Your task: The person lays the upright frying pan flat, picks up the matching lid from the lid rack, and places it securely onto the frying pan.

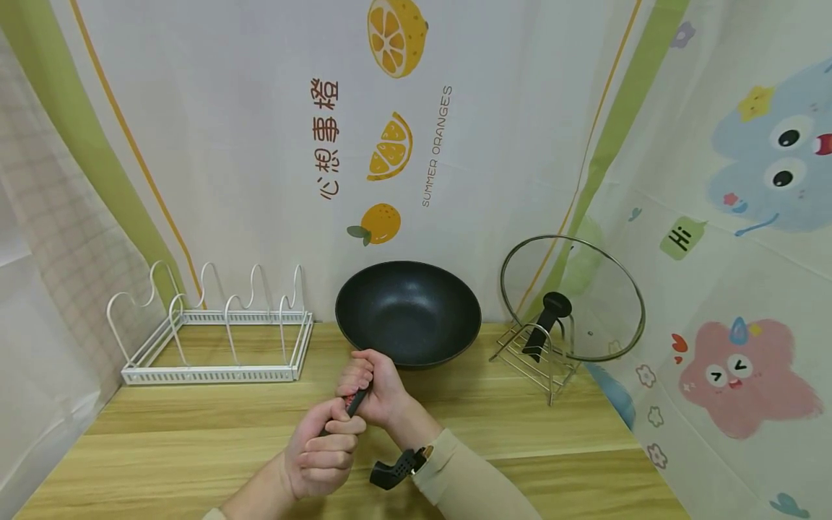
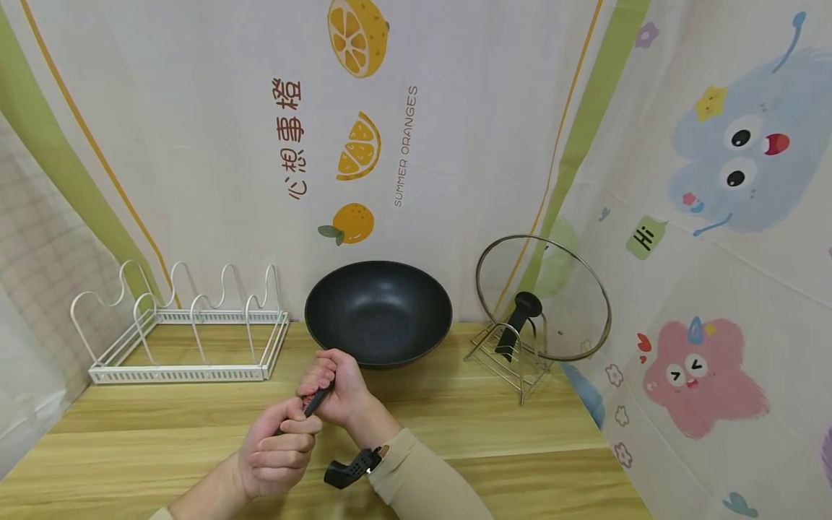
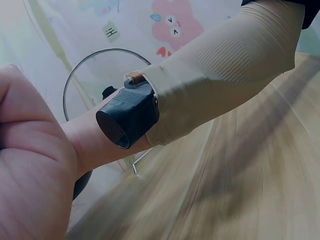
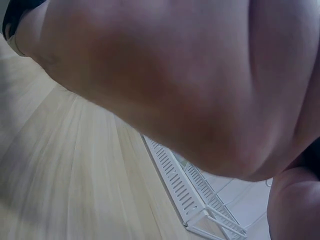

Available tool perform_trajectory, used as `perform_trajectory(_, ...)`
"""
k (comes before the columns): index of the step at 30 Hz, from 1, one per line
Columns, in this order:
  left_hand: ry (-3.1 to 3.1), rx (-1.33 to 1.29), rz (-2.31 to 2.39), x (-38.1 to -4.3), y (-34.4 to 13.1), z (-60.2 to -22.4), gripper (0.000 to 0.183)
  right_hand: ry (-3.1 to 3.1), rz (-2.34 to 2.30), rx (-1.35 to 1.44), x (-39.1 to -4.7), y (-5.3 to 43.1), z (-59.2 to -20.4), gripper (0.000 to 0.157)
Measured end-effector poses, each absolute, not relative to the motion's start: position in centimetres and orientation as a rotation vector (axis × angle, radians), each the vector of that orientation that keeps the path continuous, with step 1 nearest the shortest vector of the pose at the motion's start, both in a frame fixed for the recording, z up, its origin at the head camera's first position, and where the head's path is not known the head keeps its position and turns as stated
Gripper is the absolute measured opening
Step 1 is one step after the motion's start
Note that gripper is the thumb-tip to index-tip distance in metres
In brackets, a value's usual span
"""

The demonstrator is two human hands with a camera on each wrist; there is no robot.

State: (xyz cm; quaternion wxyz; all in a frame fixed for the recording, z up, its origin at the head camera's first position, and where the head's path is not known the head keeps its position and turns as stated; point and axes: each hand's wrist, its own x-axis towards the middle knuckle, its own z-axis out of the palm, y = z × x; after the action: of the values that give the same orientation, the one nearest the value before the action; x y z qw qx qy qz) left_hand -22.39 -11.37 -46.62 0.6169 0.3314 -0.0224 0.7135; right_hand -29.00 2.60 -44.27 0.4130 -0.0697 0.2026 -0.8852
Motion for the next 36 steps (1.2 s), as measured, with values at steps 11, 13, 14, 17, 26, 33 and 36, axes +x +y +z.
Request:
perform_trajectory(11,-0.045,0.752,1.651,-22.3,-11.3,-46.9,0.035,0.509,-2.227,-0.167,-29.0,2.7,-44.7,0.056)
perform_trajectory(13,-0.041,0.748,1.654,-22.4,-11.4,-47.0,0.035,0.509,-2.228,-0.164,-29.0,2.7,-44.8,0.056)
perform_trajectory(14,-0.038,0.748,1.654,-22.4,-11.4,-47.1,0.035,0.509,-2.228,-0.160,-28.9,2.7,-44.8,0.056)
perform_trajectory(17,-0.030,0.746,1.656,-22.4,-11.4,-47.2,0.035,0.523,-2.227,-0.158,-28.9,2.7,-44.9,0.056)
perform_trajectory(26,-0.032,0.736,1.646,-22.3,-11.4,-47.6,0.035,0.523,-2.217,-0.134,-28.9,2.7,-45.2,0.054)
perform_trajectory(33,-0.020,0.732,1.650,-22.4,-11.5,-47.9,0.035,0.526,-2.220,-0.146,-29.1,2.7,-45.7,0.056)
perform_trajectory(36,-0.015,0.727,1.652,-22.5,-11.6,-48.1,0.035,0.523,-2.223,-0.136,-29.0,2.6,-45.8,0.056)
